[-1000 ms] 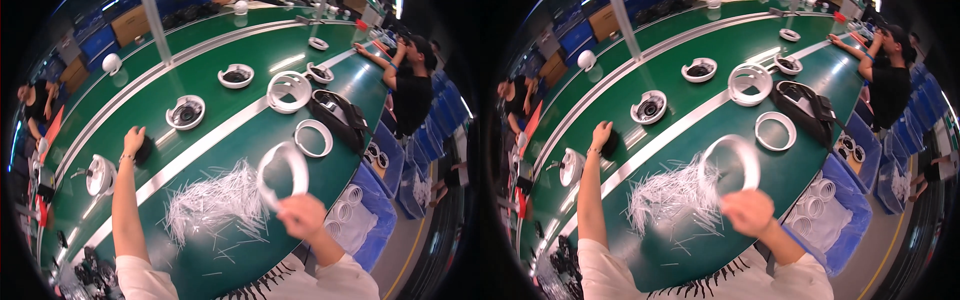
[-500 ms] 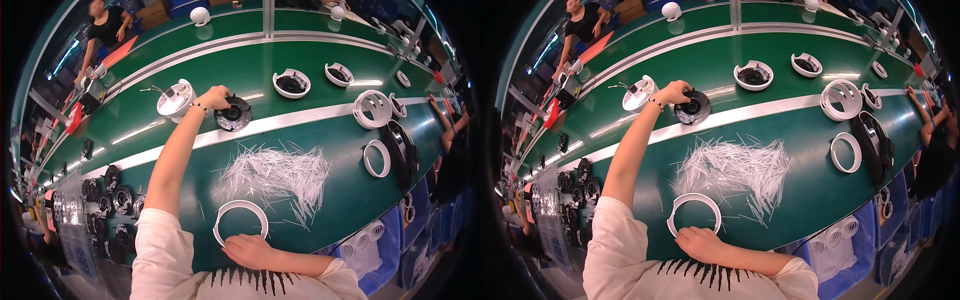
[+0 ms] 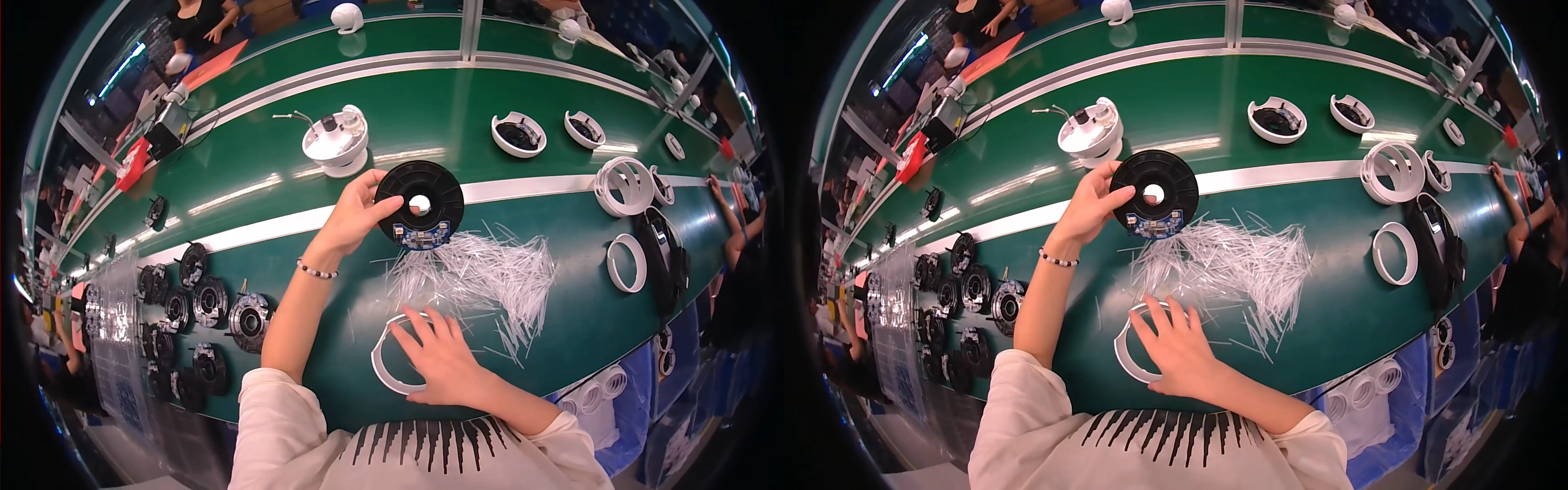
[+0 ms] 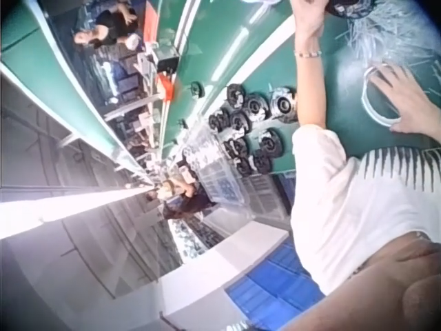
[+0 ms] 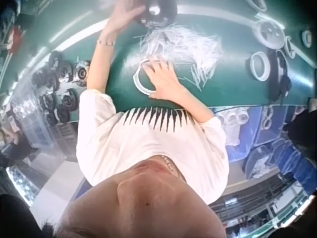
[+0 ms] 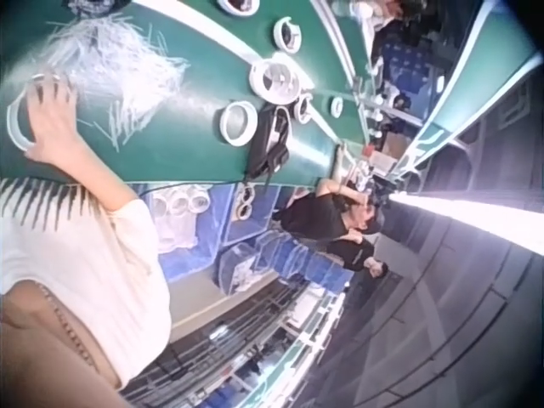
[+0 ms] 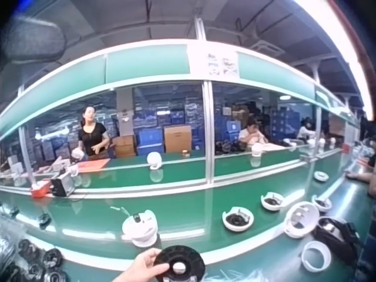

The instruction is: Assembling the internal modules and housings of dome-style security cameras on a production line.

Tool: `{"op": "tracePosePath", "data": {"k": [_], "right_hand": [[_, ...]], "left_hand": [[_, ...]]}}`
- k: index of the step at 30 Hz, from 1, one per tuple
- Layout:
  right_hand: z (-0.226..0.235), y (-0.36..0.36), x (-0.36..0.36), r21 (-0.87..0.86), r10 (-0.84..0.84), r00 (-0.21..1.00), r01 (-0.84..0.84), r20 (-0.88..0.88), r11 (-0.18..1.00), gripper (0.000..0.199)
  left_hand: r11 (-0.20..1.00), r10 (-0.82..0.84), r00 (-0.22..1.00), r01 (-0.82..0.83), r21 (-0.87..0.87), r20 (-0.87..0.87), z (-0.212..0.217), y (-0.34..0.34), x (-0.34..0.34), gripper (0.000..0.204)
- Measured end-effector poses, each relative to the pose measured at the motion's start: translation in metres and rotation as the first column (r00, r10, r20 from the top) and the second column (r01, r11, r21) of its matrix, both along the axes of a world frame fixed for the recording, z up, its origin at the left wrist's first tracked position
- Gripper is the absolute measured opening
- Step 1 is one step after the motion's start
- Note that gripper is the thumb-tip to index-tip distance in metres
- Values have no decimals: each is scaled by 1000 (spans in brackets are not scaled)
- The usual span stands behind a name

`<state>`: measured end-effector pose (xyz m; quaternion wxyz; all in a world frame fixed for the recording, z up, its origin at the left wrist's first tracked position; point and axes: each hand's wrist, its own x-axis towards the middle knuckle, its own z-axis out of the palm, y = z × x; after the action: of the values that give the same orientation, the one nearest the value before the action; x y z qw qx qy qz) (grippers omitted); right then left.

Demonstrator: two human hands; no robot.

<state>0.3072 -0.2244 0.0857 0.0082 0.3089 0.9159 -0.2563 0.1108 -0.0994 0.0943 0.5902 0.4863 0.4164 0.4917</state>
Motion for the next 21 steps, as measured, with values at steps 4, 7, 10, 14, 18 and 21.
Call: {"op": "tracePosePath", "data": {"k": [4, 7, 10, 14, 18, 21], "right_hand": [[19, 7, 22, -127, -254, 832, 220, -493, 967, 100], [22, 23, 30, -520, -558, 123, 244, -821, 819, 100], [11, 40, 21, -700, -688, -132, 107, -714, 706, 91], [11, 46, 10, -654, -651, -74, 152, -755, 741, 97], [12, 46, 11, -547, -573, 76, 216, -816, 809, 102], [6, 45, 5, -386, -479, 247, 343, -842, 856, 104]], "left_hand": [[996, 54, 969, -68, 50, 242, 4, -22, 7, 35], [938, 177, 918, -267, 223, 354, -12, -35, 31, 42], [906, 170, 925, -282, 315, 340, -29, -56, 69, 62], [947, -135, 989, 147, 284, -61, -41, -80, 75, 74], [823, -501, 595, 552, 133, 629, -22, -78, 48, 69], [898, -244, 627, 434, -72, 740, -12, -74, 52, 62]]}}
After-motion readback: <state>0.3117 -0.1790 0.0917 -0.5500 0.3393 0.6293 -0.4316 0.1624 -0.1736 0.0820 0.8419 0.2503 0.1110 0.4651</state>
